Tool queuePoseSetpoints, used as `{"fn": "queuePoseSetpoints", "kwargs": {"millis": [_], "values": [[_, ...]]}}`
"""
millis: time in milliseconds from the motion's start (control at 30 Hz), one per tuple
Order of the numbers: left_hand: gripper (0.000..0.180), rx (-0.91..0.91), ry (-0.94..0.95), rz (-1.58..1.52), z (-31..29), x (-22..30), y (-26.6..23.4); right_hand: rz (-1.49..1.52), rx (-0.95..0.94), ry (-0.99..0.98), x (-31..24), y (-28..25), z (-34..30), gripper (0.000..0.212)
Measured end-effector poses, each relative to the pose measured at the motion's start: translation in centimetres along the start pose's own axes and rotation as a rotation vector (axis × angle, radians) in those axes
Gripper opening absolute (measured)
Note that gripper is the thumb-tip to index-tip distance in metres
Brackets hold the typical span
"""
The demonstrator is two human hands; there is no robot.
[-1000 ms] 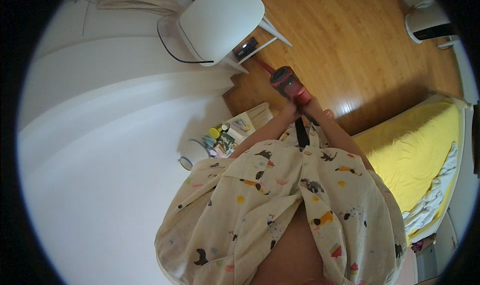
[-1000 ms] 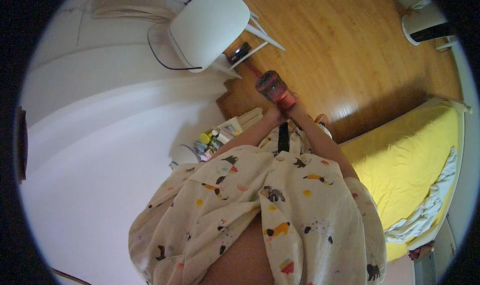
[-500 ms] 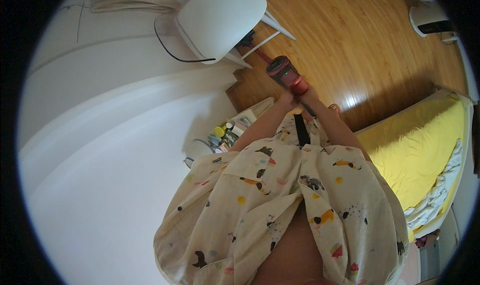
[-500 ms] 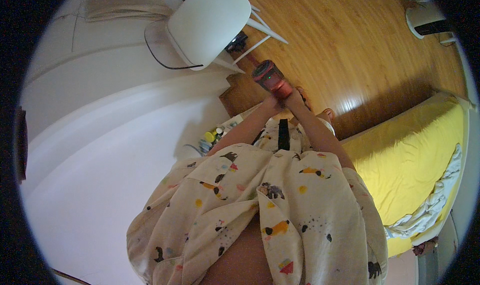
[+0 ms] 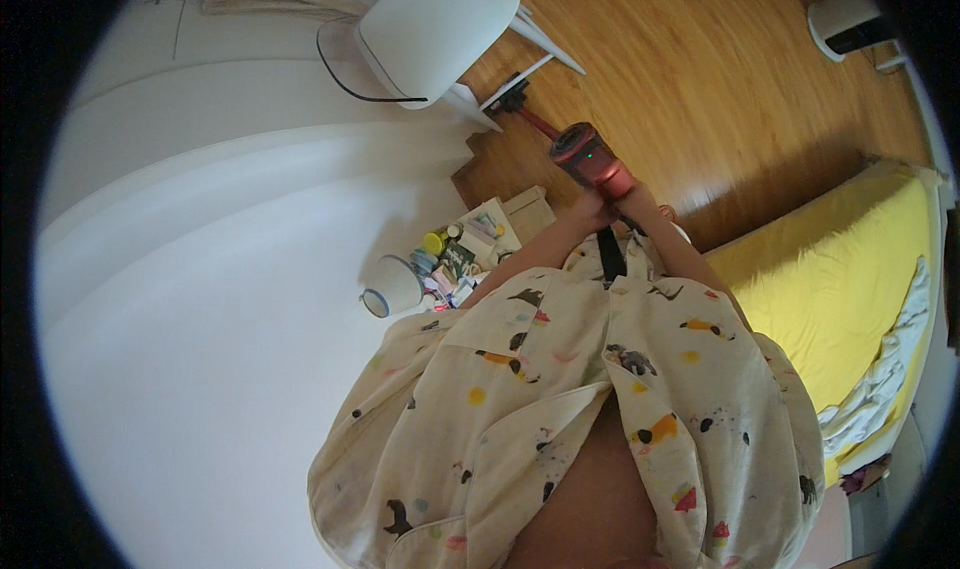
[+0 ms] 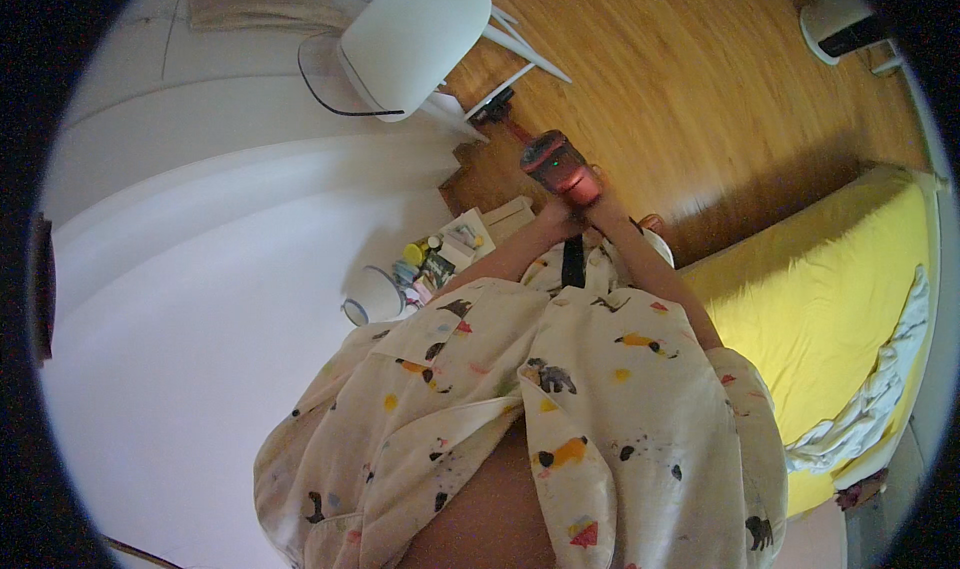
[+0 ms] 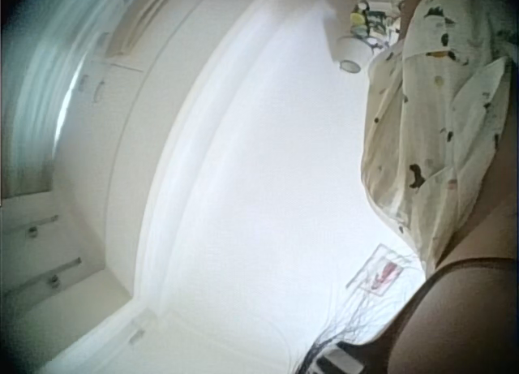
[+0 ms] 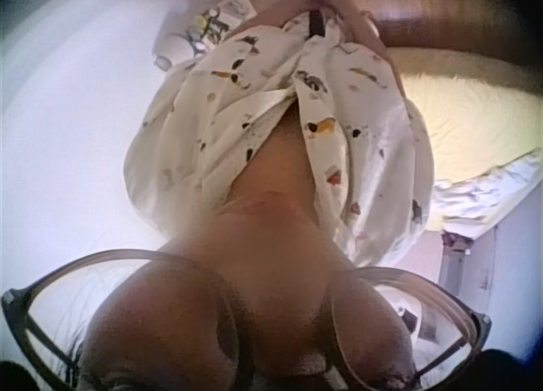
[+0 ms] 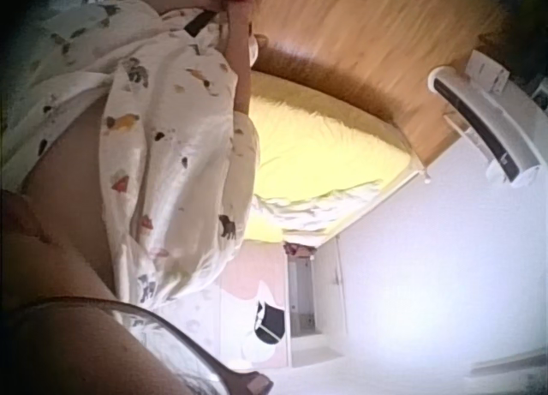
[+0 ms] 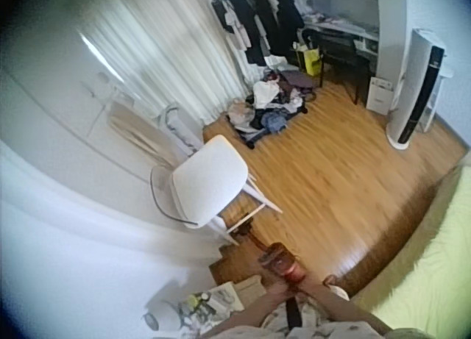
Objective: The person vacuums the wooden floor of a bedroom and a cluttered storage room using a red and black vacuum cleaner.
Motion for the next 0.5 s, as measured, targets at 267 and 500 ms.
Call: {"fn": "queuePoseSetpoints", "kwargs": {"millis": [267, 500], "values": [[0.032, -0.355, -0.21, -0.038, -0.4, -3.6, -1.9, 0.18, 0.254, 0.061, 7.8, 2.2, -0.1, 0.043], [0.031, -0.057, -0.36, 0.229, 0.8, -8.9, -2.7, 0.176, 0.419, 0.092, 7.3, 1.8, -9.6, 0.034]]}}
Point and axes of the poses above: each hand's wrist, its own z-axis towards the middle knuckle, its own y-axis out of the palm, x = y × z, the point moved 4 cm from there along z, towards the middle knuckle, and after that the axes turned 13 degrees about -x, right-handed, at the moved point
